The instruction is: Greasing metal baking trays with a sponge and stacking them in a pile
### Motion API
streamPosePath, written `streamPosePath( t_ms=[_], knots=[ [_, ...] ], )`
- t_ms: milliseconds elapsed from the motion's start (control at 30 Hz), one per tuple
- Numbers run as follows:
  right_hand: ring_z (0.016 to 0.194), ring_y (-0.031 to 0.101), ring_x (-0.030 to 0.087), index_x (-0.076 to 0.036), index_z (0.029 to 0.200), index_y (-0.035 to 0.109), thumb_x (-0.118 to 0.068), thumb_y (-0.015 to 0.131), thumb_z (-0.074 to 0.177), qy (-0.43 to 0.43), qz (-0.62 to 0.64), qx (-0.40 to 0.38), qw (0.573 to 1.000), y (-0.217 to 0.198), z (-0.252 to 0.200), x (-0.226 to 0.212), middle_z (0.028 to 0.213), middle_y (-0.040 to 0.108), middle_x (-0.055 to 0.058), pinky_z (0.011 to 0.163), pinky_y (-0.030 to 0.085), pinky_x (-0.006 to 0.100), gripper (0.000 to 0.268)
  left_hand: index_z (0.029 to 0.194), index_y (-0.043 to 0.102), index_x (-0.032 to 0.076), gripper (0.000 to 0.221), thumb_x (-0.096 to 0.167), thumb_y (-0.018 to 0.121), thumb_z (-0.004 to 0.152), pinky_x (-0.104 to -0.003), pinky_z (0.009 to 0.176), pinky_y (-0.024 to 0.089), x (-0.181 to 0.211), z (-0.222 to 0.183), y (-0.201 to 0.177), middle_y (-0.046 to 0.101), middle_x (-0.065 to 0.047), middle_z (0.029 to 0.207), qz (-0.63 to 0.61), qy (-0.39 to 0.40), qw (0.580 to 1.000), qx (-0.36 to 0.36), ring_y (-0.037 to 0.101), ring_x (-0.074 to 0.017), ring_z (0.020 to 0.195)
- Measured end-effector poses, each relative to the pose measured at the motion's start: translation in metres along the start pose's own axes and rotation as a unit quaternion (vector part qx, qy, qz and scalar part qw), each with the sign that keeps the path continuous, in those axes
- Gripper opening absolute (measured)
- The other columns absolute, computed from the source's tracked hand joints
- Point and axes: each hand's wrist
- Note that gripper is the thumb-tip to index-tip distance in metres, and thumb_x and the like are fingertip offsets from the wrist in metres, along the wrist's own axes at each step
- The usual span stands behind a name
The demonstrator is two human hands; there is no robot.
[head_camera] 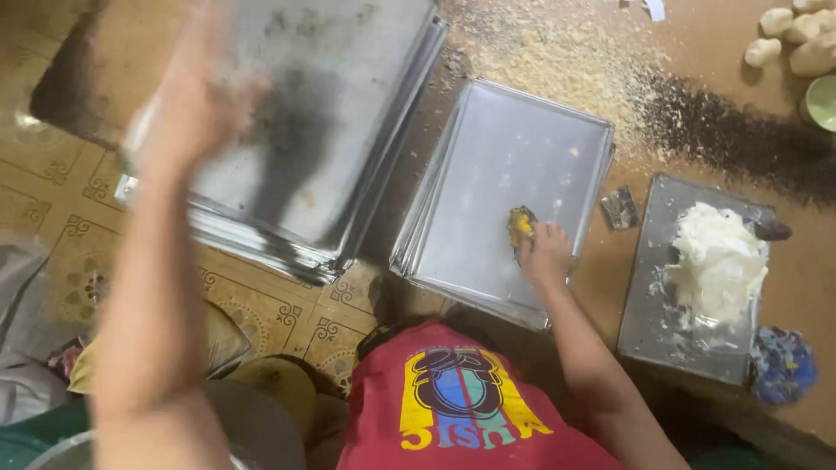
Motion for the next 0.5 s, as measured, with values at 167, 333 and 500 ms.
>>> streamPosePath(
  t_ms=[167,333,500],
  knots=[
    [0.096,0.066,0.035,-0.014,0.112,0.064,-0.022,0.069,0.094,0.073,0.139,-0.033,0.987,-0.037,0.008,0.004,0.098,0.062,0.009,0.084,0.053,0.046,0.020,0.145,0.052,0.001,0.064,0.028,0.074,0.091,-0.059,0.115,0.035,0.088,-0.093,0.209,0.050,-0.033,0.144,-0.210,0.004,0.962,-0.174,0.044,-0.0504,0.138],
    [0.069,0.053,0.027,-0.017,0.082,0.060,-0.016,0.066,0.093,-0.137,0.040,0.070,0.987,-0.021,-0.010,-0.090,0.081,0.052,0.007,0.067,0.043,0.043,0.013,0.160,0.031,0.010,0.084,0.038,0.071,0.092,-0.072,0.113,0.030,0.049,-0.153,0.305,0.014,-0.025,0.168,-0.025,-0.223,0.937,-0.268,0.011,-0.0450,0.155],
    [0.070,0.050,0.029,-0.013,0.077,0.057,-0.022,0.061,0.098,-0.280,0.098,0.032,0.954,0.070,0.151,-0.101,0.078,0.051,0.010,0.070,0.040,0.048,0.023,0.162,0.031,0.021,0.067,0.042,0.054,0.102,-0.070,0.118,0.016,0.036,-0.161,0.314,0.016,-0.016,0.170,-0.026,-0.217,0.934,-0.284,0.007,-0.0431,0.156]
  ],
)
Point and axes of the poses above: each hand's wrist, its own z-axis towards the middle knuckle, its own y-axis out of the palm, x = y × z
